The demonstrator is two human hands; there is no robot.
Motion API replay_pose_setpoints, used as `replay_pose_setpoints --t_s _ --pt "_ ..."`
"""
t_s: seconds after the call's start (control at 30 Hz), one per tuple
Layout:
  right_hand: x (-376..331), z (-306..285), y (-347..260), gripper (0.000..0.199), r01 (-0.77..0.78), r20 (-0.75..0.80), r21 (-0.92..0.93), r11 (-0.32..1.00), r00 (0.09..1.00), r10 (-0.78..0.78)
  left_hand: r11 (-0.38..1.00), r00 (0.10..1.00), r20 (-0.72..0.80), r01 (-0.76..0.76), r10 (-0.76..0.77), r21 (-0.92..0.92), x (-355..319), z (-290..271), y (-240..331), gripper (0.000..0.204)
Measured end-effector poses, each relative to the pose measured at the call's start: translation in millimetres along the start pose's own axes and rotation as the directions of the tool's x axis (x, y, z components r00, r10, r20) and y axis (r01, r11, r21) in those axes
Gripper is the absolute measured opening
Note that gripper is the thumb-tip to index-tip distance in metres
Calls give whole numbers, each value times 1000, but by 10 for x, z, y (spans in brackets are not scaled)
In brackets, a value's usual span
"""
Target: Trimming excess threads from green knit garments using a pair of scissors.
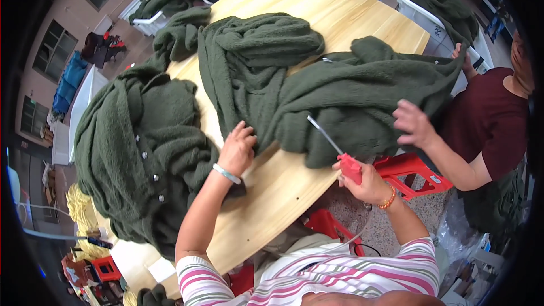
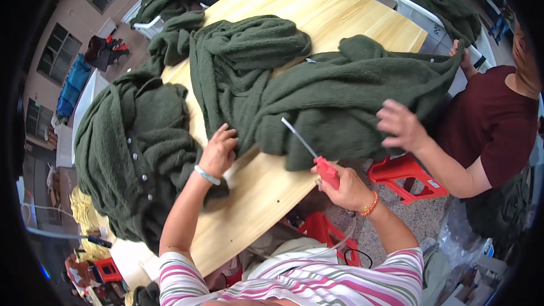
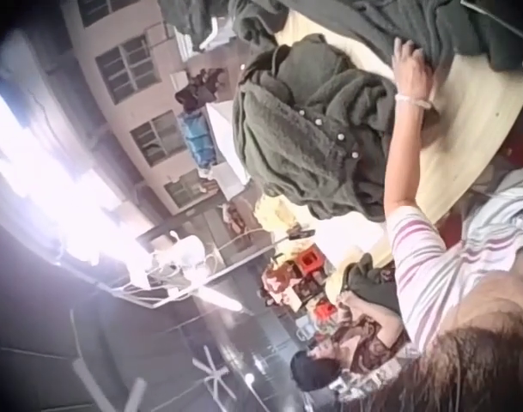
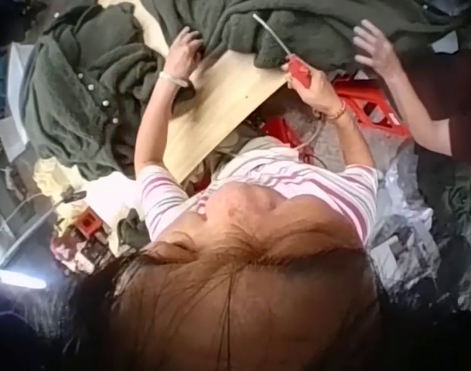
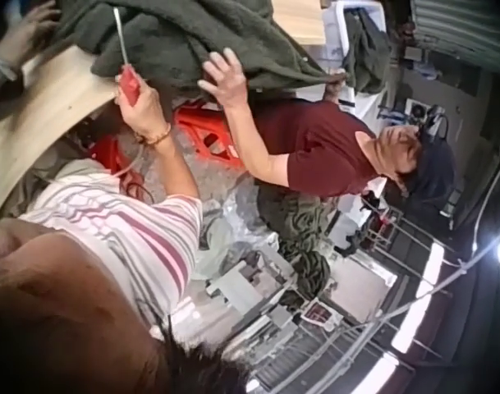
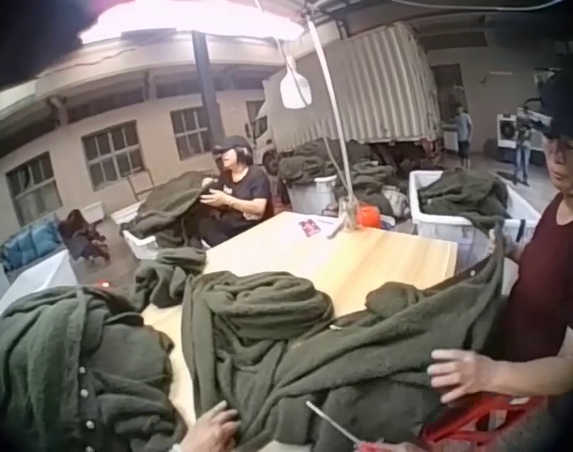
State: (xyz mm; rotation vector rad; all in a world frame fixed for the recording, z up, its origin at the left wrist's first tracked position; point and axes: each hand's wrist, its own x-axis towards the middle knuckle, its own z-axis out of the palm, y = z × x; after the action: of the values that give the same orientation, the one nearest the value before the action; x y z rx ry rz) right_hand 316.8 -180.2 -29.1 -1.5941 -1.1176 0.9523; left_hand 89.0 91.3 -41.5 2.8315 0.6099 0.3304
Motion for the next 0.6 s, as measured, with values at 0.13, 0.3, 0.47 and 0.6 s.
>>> replay_pose_setpoints --t_s 0.13,0.3,0.47,0.6 --pt "-21 40 -143 33 15 35 -19 1000 999 -15 999 998 55 42 -42 -6 -540 -65 423 38" --pt "10 174 -68 26 61 -61 -236 970 995 -78 995 995 5 97 -97 -9 -919 -321 670 67" --pt "-36 235 -86 39 126 -35 -222 967 990 -137 986 994 -26 105 -102 129 -1125 -237 436 63" --pt "-76 336 -186 41 155 15 -226 962 988 -156 979 988 -156 53 -22 197 -1033 -109 363 33"
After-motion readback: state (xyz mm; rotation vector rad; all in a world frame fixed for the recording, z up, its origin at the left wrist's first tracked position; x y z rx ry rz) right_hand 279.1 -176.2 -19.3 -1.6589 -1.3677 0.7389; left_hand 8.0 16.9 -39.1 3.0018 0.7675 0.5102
